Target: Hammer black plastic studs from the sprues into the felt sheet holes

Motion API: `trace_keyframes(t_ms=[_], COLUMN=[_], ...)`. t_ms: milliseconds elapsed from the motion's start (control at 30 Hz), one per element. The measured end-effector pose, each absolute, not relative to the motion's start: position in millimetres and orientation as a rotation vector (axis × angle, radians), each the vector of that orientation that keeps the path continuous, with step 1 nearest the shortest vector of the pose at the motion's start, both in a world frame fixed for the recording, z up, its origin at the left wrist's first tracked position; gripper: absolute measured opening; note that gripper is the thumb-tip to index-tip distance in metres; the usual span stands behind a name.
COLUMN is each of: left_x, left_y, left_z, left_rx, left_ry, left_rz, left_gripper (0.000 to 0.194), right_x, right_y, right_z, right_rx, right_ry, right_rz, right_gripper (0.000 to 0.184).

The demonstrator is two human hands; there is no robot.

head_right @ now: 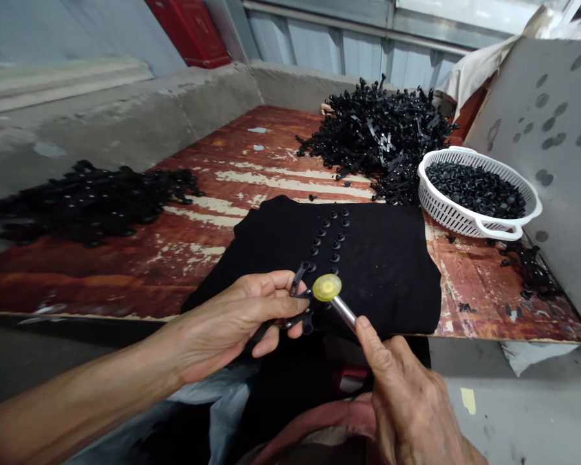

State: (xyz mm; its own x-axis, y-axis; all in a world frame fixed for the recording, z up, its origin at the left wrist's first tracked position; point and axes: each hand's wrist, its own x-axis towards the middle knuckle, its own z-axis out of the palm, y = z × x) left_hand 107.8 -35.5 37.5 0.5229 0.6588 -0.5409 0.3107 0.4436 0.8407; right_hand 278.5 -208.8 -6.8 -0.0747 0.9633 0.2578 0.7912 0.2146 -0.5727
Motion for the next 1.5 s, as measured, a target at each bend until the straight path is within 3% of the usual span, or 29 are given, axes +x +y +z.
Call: trace_keyframes(t_ms=[500, 900, 1233, 1500], left_x=[112.1, 115.0, 118.3, 117.1], left_y=[-28.7, -27.5, -24.9, -21.9], left_z=[37.3, 41.0, 50.1, 48.1], left_rx=[1.14, 1.086, 1.005, 1.039], left_ry=[1.118, 1.181, 1.21, 1.204], left_rz=[0.228, 0.208, 0.185, 0.18], left_gripper=[0.008, 0.009, 0.016, 0.014], right_x=[280.8, 283.7, 277.8, 273.2], right_y=[-214.0, -206.1, -218.8, -218.6], right_z=[-3.2, 6.9, -10.9, -14.2], right_rx=[-1.622, -1.626, -1.633, -1.587], right_ry=[-1.854, -1.935, -1.468, -1.499], right_rz=[0.128, 0.199, 0.178, 0.269], right_gripper=[0.066, 0.064, 0.059, 0.064])
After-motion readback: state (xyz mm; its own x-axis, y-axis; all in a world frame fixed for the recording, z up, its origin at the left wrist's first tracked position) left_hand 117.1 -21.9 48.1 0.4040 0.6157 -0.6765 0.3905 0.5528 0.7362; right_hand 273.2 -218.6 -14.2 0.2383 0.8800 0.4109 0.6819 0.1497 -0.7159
